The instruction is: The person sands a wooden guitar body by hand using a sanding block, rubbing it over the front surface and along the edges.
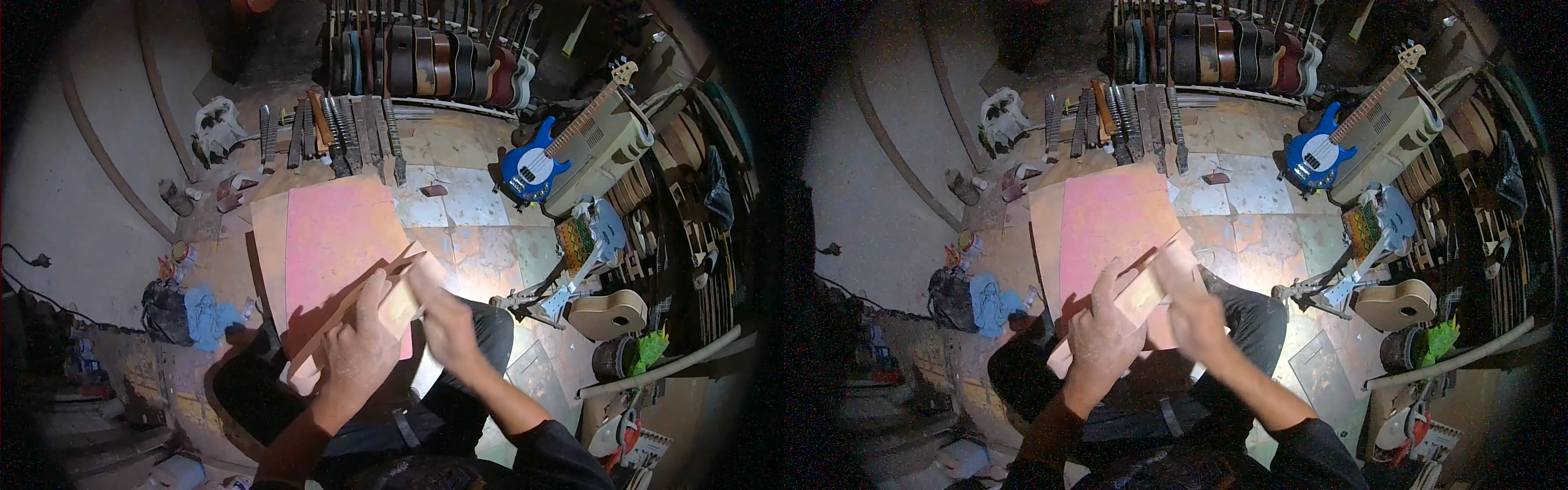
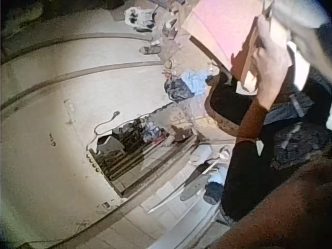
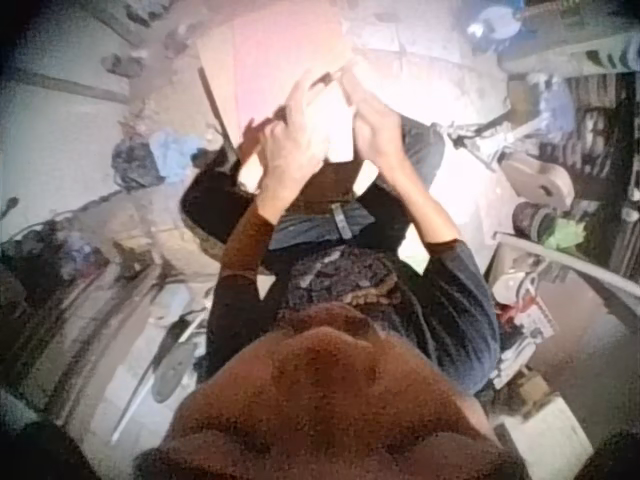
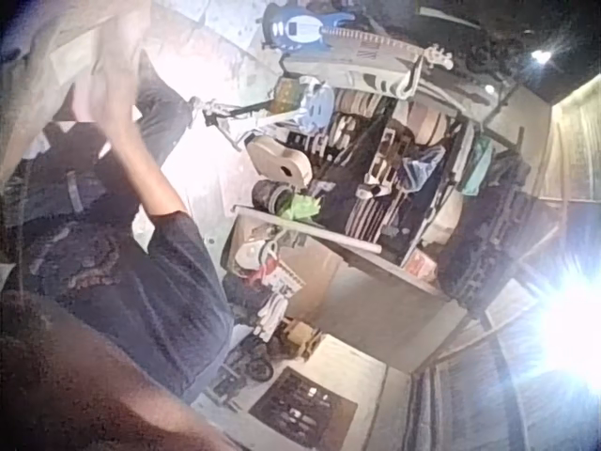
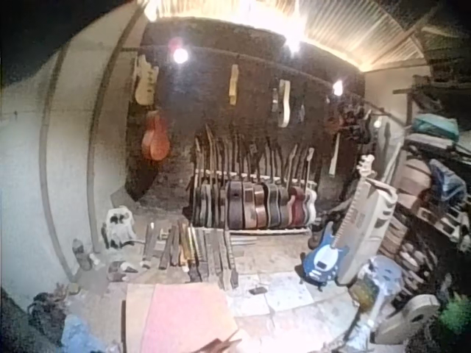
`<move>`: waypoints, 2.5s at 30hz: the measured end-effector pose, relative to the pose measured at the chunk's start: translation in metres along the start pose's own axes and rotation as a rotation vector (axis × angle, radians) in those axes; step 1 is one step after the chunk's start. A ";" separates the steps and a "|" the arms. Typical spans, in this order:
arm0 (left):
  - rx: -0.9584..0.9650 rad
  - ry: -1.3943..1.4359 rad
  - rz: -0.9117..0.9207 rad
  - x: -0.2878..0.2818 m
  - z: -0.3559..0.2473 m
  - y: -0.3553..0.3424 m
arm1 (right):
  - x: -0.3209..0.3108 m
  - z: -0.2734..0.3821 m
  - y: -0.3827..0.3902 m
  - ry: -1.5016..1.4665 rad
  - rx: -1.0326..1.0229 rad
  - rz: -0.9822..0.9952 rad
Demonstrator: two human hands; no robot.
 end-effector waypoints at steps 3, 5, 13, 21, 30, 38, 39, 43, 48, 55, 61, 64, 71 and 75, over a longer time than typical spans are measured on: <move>0.129 0.124 -0.156 0.000 0.012 -0.004 | -0.003 0.043 0.009 -0.302 0.088 0.163; 0.067 0.161 -0.149 -0.007 0.012 -0.004 | -0.023 0.031 0.001 -0.411 0.259 0.290; 0.049 0.097 -0.049 -0.005 0.007 -0.012 | -0.009 0.055 -0.005 -0.328 0.083 0.214; 0.065 0.071 0.016 0.004 0.009 -0.014 | -0.006 0.051 0.004 -0.238 0.082 0.153; 0.091 0.042 -0.080 0.005 0.007 -0.013 | -0.007 0.049 -0.005 -0.271 0.194 0.183; 0.038 0.054 0.036 0.005 0.003 -0.015 | -0.007 0.051 0.005 -0.277 0.135 0.149; 0.014 0.027 0.032 -0.004 0.007 -0.013 | -0.007 0.044 0.003 -0.279 0.353 0.184; -0.028 0.016 0.083 -0.002 0.000 -0.014 | -0.010 0.001 -0.012 -0.102 0.206 -0.054; 0.022 0.068 -0.032 -0.016 0.021 -0.018 | -0.021 0.042 -0.004 -0.326 0.502 0.253; 0.126 0.126 0.012 -0.013 0.055 -0.016 | -0.039 0.020 -0.029 -0.441 0.611 -0.285; 0.081 0.359 0.036 -0.022 0.087 -0.003 | -0.011 0.007 -0.045 -0.284 0.513 -0.073; 0.164 0.370 0.095 -0.033 0.086 -0.022 | 0.009 -0.012 -0.043 -0.225 0.444 0.043; 0.483 -0.062 0.013 -0.042 0.079 -0.051 | 0.027 -0.017 -0.033 -0.238 0.450 -0.111; 0.613 -0.126 0.013 -0.039 0.057 -0.064 | 0.027 -0.013 -0.029 -0.190 0.428 -0.161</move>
Point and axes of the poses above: each hand's wrist, its own y-axis away from the middle knuckle, its own x-axis out of the palm, z = x × y, the point moved 1 cm from there along -y, towards the middle knuckle, and after that the axes turned 11 degrees about -z, right-handed, at the moved point
